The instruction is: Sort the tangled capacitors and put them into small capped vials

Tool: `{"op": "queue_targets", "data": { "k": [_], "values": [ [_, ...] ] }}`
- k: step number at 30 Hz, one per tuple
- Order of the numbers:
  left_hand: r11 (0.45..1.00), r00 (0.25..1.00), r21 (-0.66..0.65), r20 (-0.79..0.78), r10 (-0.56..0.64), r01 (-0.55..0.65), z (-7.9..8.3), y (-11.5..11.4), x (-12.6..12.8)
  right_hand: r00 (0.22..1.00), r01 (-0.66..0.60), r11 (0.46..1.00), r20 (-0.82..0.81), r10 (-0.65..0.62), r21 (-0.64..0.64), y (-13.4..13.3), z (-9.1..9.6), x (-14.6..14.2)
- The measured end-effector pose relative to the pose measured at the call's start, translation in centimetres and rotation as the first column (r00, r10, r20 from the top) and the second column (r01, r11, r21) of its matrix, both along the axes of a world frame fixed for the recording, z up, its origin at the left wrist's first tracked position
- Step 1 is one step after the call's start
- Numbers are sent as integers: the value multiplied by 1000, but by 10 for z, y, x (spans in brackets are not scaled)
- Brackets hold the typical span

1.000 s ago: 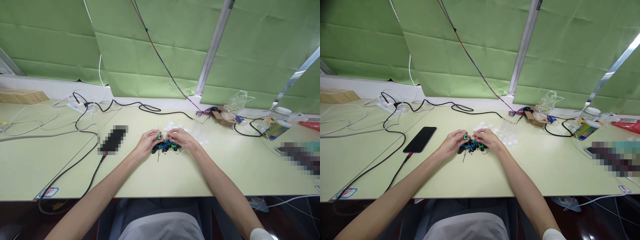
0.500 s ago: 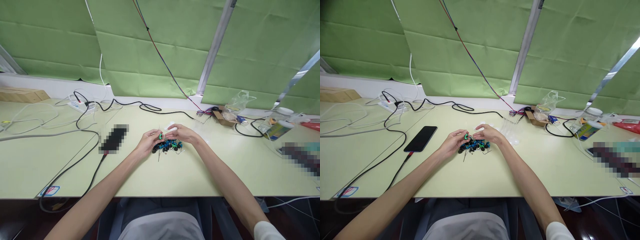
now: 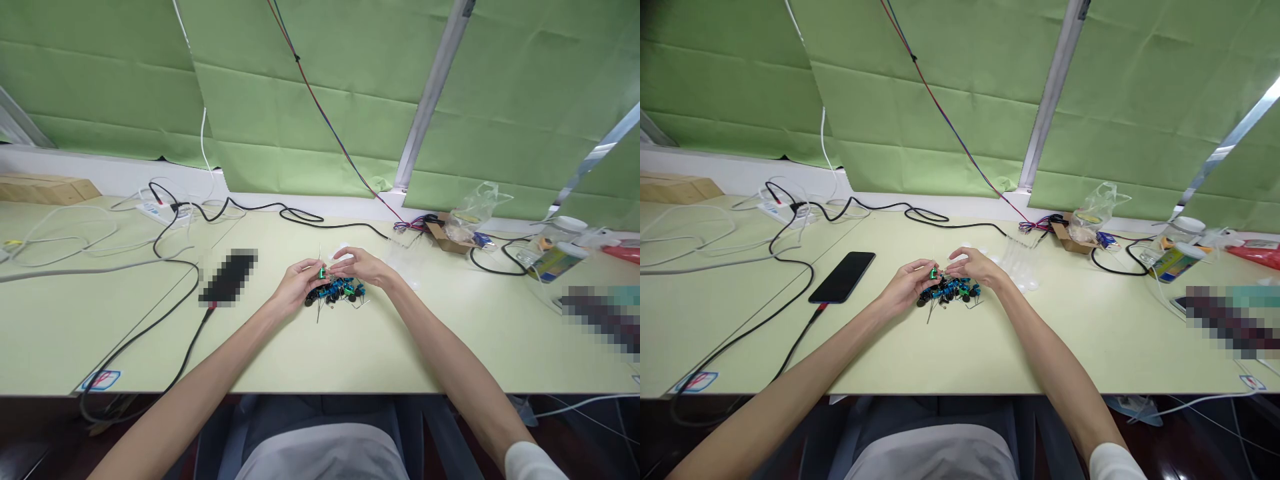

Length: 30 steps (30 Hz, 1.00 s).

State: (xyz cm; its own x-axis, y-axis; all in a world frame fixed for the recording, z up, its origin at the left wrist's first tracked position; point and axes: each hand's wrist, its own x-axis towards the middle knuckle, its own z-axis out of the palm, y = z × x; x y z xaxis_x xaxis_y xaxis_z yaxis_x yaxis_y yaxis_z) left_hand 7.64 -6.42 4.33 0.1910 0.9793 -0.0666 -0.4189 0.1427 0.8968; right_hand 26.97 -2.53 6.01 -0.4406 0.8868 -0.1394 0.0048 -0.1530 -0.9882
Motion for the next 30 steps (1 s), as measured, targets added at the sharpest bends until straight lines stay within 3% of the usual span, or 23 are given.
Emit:
{"op": "queue_targets", "data": {
  "k": [16, 22, 30],
  "values": [
    [1000, 1000, -15, 11, -3, 3, 2, -2, 1, 983, 91, 995, -164, -82, 49, -14, -13, 3],
    [999, 999, -2, -2, -39, 39, 1, -3, 2, 970, 215, 974, -130, -205, 67, -26, -13, -2],
    [999, 999, -14, -11, -47, 46, 1, -4, 5, 967, 243, 968, -100, -236, 61, -20, -26, -5]
  ]
}}
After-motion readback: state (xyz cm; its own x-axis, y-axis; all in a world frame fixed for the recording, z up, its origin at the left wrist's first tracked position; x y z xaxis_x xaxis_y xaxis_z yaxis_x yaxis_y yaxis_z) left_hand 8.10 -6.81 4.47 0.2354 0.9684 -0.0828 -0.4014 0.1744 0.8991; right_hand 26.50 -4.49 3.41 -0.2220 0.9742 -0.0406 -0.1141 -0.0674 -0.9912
